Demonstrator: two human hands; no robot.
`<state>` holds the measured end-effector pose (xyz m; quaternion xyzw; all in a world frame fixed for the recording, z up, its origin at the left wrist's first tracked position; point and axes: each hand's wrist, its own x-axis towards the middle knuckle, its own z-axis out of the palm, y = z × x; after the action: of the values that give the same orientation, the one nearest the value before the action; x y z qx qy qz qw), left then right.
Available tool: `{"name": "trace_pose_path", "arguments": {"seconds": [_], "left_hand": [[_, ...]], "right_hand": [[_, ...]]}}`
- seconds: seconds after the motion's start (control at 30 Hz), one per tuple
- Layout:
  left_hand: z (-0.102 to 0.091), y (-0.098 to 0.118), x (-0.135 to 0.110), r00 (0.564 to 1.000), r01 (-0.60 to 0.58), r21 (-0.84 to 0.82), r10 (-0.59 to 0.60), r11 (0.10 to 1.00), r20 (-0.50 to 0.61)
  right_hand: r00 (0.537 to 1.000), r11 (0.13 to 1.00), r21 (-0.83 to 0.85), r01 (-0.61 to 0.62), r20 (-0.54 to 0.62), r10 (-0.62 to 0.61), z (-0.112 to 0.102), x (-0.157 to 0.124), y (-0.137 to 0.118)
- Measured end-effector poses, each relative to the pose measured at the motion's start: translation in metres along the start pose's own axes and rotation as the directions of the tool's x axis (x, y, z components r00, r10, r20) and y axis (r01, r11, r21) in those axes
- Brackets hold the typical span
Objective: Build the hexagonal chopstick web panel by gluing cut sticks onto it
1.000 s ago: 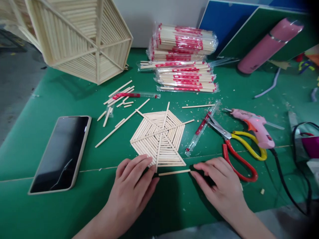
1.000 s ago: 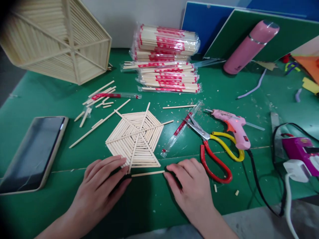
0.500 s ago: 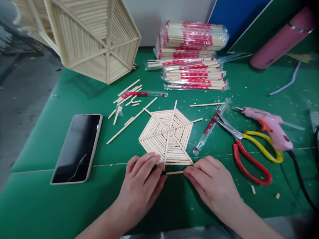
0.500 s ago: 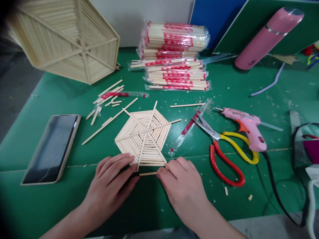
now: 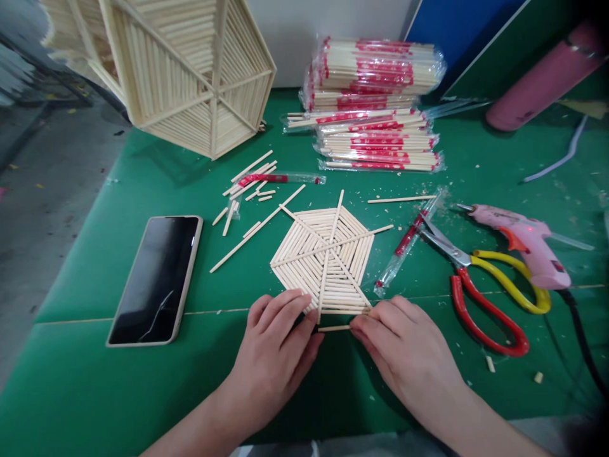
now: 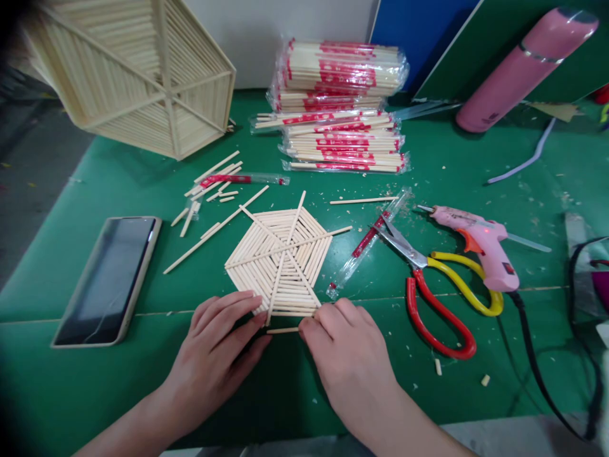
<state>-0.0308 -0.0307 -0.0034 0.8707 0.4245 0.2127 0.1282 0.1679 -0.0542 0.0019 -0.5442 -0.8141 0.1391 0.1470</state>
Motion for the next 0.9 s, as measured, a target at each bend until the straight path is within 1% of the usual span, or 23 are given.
{"name": "trace_pose_path", "arguments": {"seconds": [0.1,0.33,0.73,0.9], "left_hand": [[0.0002,-0.0003,0.0001,1.0,0.001,-0.001,-0.001,1.0,0.005],[-0.0004,-0.0006,-0.002,1.0,-0.007,0.011,0.007,1.0,0.007],[-0.0005,-0.0003,0.0012,1.0,-0.024,0.018,0.024,1.0,-0.014],[-0.0021,0.0014,0.0032,0.999,-0.025,0.035,0.026,0.999,-0.022]], "right_hand": [[1.0,1.0,-0.01,-0.007,0.012,0.007,-0.0022,0.001,0.0006],[1.0,0.999,-0.048,-0.022,-0.02,0.021,-0.0051,0.0026,0.0033],[1.0,1.0,-0.014,-0.019,-0.008,0.019,-0.0037,0.0057,-0.0001],[1.0,1.0,-0.01,-0.015,0.015,0.015,-0.0041,0.0066,0.0003]]}}
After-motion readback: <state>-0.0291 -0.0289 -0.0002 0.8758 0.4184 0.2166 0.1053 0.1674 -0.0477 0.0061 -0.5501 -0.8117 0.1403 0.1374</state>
